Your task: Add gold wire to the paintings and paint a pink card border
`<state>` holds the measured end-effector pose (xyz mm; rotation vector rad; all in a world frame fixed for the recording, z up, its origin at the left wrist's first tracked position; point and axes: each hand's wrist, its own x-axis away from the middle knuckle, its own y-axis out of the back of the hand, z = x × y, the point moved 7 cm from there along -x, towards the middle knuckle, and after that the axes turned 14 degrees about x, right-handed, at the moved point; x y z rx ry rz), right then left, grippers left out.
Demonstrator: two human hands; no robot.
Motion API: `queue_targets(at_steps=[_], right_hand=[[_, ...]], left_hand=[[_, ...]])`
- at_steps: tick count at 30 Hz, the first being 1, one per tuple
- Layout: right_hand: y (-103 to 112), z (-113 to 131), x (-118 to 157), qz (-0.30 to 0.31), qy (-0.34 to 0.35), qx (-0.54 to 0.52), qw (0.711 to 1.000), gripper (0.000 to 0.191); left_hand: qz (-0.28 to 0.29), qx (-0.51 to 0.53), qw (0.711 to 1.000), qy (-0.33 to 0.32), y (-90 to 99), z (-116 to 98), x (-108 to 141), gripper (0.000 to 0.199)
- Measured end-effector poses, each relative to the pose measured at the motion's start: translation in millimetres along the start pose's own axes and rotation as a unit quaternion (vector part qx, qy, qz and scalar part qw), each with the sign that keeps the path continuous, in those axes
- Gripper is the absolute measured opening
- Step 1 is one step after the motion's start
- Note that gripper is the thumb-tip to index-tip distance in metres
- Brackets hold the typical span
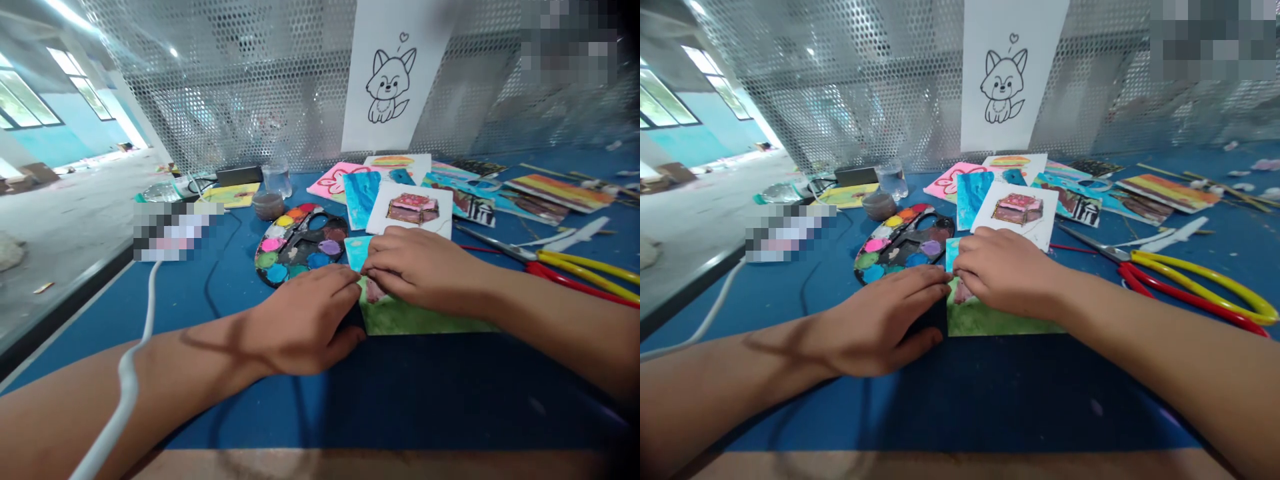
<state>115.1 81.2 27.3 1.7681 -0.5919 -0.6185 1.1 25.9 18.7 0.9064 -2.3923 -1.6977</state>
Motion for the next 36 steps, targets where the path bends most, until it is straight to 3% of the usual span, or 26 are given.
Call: queue_targets(at_steps=[8,16,23,31,36], right_hand=[[6,-11,-3,-0.049,0.013,-0.115,0.992,0.022],[1,-20,-8,-0.046,0.003,-0.18,0.983,0.015],[5,-12,-12,-0.037,0.031,-0.086,0.995,0.017],[19,11,-5,-0.08,0.133,0.024,0.988,0.025],[22,17,-11,-0.059,0.204,0.025,0.977,0.022]], left_hand=[[0.036,-0.026,0.999,-0.001,-1.0,1,-2,0.042],[0.058,-0.036,0.998,-0.007,-2.3,-2,-7,0.028],[0.077,-0.049,0.996,-0.015,-0.9,-1,-10,0.02],[0.055,-0.058,0.997,-0.022,1.1,-2,-8,0.025],[0.057,-0.043,0.997,-0.031,3.2,-3,-8,0.038]])
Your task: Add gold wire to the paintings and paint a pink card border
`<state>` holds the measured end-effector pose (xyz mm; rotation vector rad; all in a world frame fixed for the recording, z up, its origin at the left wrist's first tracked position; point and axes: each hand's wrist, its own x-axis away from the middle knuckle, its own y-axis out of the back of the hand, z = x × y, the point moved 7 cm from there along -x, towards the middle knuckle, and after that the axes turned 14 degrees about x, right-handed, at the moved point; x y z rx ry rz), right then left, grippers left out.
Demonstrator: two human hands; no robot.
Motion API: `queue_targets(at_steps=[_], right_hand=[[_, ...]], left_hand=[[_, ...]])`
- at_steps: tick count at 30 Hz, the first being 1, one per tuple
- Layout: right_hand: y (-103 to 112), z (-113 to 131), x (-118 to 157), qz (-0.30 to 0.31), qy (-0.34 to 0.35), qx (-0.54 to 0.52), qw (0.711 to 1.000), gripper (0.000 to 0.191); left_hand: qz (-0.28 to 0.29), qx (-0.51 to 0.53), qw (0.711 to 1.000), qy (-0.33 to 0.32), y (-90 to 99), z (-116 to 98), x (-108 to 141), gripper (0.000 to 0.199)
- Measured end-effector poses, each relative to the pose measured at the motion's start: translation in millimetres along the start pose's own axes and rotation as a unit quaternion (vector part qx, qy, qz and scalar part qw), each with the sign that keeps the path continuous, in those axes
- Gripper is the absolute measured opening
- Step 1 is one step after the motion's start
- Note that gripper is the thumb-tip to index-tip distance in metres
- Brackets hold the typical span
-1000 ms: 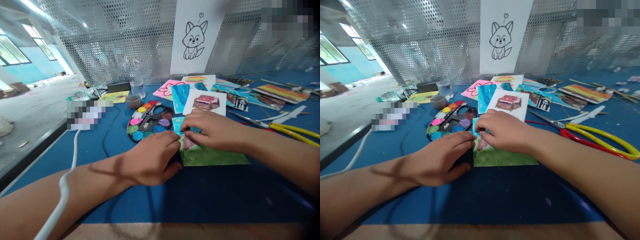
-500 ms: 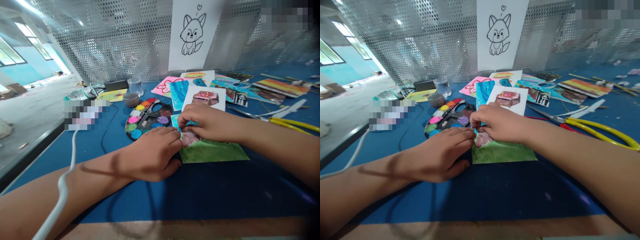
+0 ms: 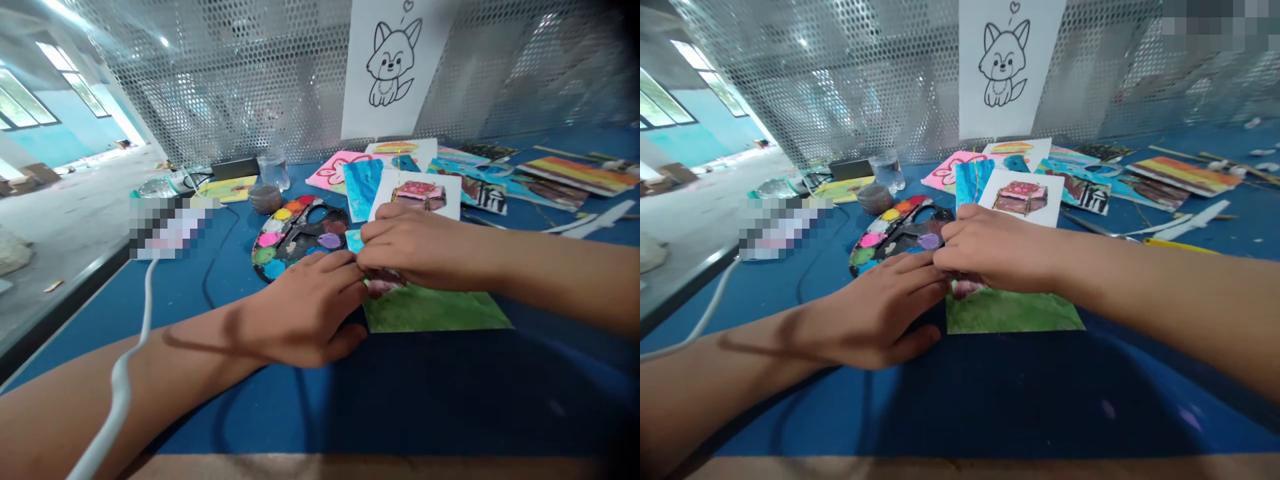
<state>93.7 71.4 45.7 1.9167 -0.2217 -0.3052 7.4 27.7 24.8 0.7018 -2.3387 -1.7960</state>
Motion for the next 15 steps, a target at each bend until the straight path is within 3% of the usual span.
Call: queue_targets(at_steps=[3,9,12,15], right_hand=[[-3,-3,-5,0.004,0.03,-0.007,1.0,0.025],[-3,-3,6,-0.031,0.077,0.044,0.996,0.028],[6,-4,19,-0.085,0.042,0.136,0.986,0.037],[10,-16,28,-0.104,-0.061,0.196,0.973,0.041]], left_hand=[[0.001,0.03,1.0,0.008,0.8,2,-1,0.047],[0.015,0.058,0.998,0.021,0.9,6,-2,0.04],[0.018,0.049,0.998,0.02,1.6,6,-3,0.033],[0.017,0.033,0.999,0.02,1.8,6,-2,0.026]])
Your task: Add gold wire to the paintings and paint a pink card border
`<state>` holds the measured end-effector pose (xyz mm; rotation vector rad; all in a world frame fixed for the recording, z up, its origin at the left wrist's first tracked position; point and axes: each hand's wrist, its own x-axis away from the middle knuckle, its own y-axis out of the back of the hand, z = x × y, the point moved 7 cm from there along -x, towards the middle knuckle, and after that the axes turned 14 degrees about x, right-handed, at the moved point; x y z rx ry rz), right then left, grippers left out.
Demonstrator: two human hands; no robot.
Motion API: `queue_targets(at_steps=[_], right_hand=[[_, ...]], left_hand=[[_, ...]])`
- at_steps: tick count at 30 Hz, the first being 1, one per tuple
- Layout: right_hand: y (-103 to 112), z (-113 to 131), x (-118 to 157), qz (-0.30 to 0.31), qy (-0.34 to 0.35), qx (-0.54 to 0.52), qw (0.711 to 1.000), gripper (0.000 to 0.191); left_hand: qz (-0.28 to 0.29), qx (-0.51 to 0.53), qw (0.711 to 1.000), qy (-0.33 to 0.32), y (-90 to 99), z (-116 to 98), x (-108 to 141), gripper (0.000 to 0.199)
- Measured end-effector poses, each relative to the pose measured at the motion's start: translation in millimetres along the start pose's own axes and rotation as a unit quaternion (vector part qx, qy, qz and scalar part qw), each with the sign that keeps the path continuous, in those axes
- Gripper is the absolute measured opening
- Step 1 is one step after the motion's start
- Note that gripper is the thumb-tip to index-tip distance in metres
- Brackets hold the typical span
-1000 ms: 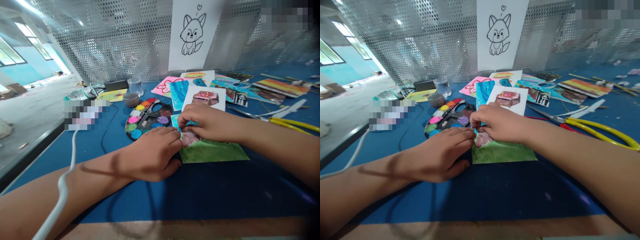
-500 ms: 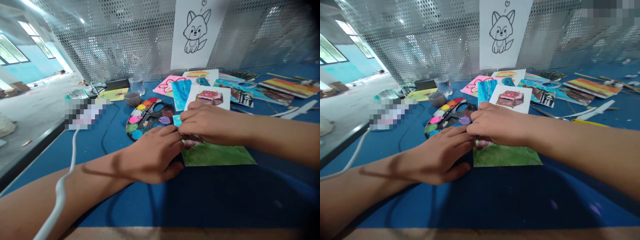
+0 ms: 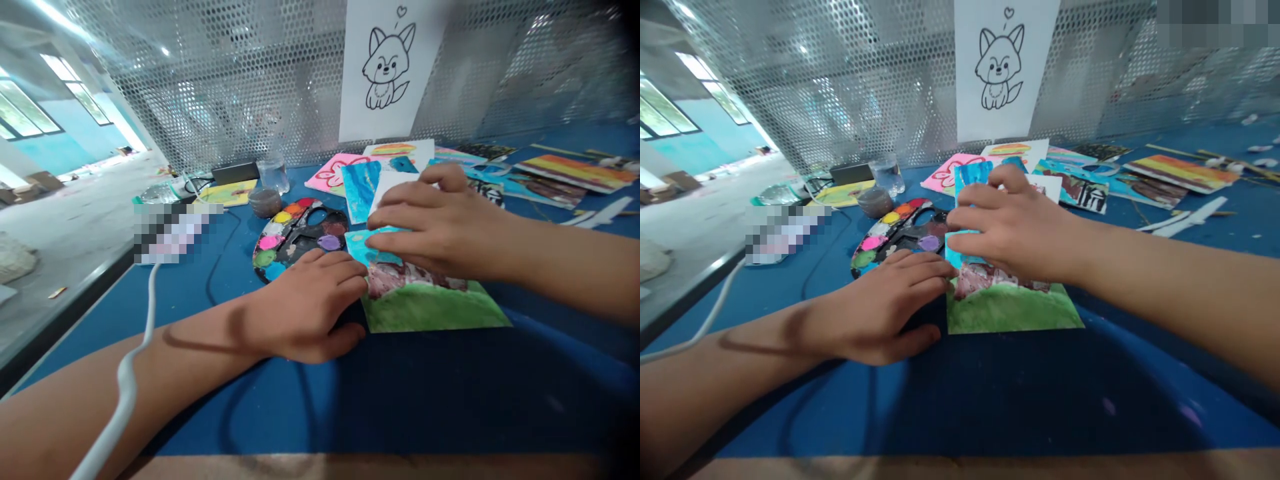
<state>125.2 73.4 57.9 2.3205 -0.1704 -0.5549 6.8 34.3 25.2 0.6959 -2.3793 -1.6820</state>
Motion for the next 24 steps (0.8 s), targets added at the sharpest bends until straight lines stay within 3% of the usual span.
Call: queue_targets(at_steps=[3,9,15,24], right_hand=[[-13,-7,3,0.044,-0.046,-0.002,0.998,0.039],[-30,0,4,0.066,-0.021,-0.02,0.997,0.025],[-30,-1,3,0.059,-0.015,-0.075,0.995,0.016],[-31,-3,2,0.044,-0.012,-0.067,0.997,0.023]], left_hand=[[-0.002,0.0,1.0,0.003,-0.1,0,0,0.027],[0.004,0.004,1.0,0.008,0.1,0,-1,0.027],[0.007,-0.021,1.0,-0.005,-1.7,0,-1,0.031],[0.002,-0.064,0.998,-0.017,0.9,2,-1,0.037]])
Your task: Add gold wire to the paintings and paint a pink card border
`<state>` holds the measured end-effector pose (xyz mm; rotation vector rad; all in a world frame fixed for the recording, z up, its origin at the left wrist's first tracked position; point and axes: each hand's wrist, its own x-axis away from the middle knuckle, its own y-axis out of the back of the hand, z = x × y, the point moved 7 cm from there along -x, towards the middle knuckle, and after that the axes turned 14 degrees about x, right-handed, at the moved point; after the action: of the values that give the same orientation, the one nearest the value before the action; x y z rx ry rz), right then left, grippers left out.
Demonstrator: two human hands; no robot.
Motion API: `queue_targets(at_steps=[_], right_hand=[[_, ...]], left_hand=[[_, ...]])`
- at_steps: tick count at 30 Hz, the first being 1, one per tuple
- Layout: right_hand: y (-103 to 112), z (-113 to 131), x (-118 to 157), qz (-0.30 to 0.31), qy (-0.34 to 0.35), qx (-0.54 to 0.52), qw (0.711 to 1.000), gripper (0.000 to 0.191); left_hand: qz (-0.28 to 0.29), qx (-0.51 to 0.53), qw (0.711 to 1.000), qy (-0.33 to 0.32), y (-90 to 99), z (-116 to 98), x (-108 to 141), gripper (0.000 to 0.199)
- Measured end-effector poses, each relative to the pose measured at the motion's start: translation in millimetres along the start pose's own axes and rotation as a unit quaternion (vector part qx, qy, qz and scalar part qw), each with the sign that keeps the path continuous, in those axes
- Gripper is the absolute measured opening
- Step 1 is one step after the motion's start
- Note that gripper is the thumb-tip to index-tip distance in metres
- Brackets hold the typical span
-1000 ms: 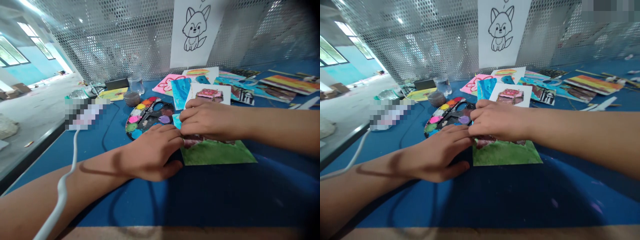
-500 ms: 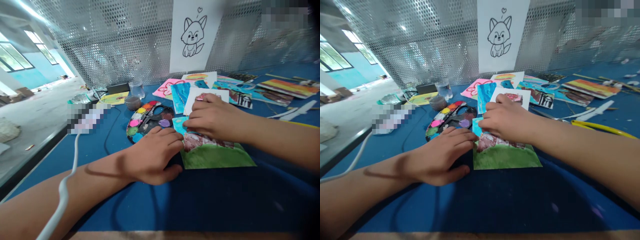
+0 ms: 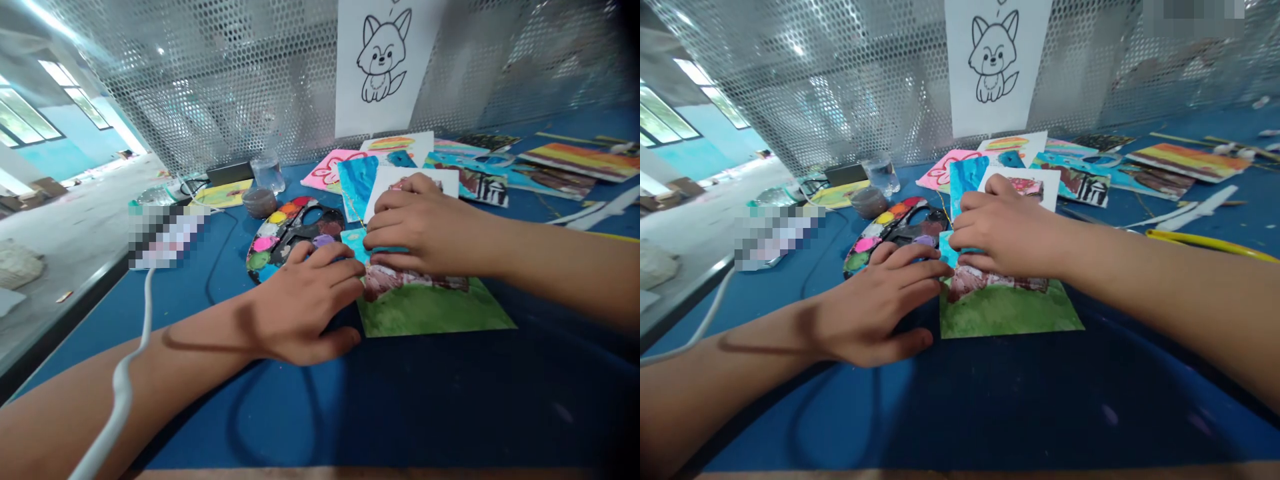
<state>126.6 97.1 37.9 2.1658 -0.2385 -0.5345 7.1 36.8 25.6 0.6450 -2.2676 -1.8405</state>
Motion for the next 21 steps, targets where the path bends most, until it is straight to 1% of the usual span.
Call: queue_targets(at_steps=[3,6,10,13,17,21], right_hand=[[-1,0,-1,0.007,0.005,0.008,1.0,0.022],[1,2,-3,0.0,0.02,0.029,0.999,0.022],[7,6,-5,-0.03,0.033,0.09,0.995,0.022],[8,10,-5,-0.037,0.049,0.143,0.988,0.027],[10,13,-6,-0.041,0.056,0.192,0.979,0.032],[14,16,-6,-0.047,0.074,0.213,0.973,0.031]], left_hand=[[0.004,0.005,1.0,0.0,0.4,0,-2,0.036],[-0.004,0.012,1.0,-0.009,0.8,0,-2,0.037],[-0.02,0.021,0.999,-0.025,1.2,1,-2,0.036],[-0.026,0.031,0.999,-0.028,1.4,1,-1,0.033],[-0.013,0.048,0.999,-0.018,-0.2,2,-2,0.028],[-0.007,0.053,0.998,-0.012,0.2,2,-3,0.026]])
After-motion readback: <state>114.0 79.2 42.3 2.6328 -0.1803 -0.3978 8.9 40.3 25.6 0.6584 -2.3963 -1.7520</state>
